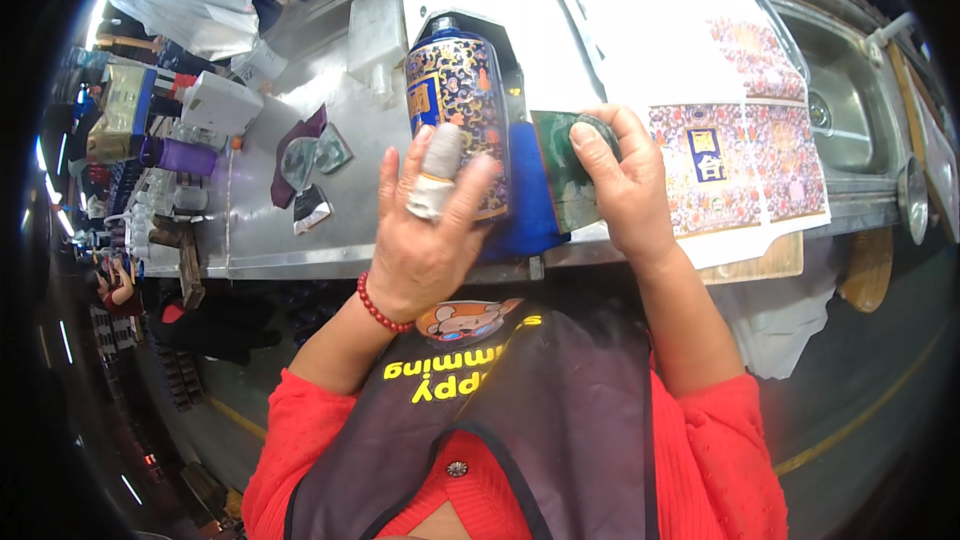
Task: The person applies decorative stickers to a blue cylindrical bottle, smoothing each sticker with a green tool and fingers. The person rotates the bottle to align and press down the stickers, then places the finished bottle aside and repeats the process on another bottle.
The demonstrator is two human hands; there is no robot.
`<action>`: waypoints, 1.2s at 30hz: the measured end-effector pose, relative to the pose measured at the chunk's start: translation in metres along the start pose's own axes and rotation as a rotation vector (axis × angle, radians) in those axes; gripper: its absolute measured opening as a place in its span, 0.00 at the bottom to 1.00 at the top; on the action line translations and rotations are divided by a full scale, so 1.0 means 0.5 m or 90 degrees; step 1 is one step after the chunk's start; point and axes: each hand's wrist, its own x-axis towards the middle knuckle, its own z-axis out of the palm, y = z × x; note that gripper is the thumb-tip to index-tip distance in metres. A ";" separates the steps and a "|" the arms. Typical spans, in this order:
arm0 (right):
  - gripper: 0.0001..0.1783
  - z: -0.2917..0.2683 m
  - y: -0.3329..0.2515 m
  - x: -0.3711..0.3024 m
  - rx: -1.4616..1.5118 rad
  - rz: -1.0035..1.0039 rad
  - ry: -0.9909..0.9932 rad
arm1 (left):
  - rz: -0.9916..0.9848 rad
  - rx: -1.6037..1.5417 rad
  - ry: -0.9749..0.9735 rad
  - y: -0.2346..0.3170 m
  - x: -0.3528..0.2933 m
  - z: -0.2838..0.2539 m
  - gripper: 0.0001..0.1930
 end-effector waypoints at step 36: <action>0.09 0.038 0.006 -0.003 0.107 0.062 0.003 | 0.272 -0.111 -0.023 -0.023 0.003 -0.010 0.15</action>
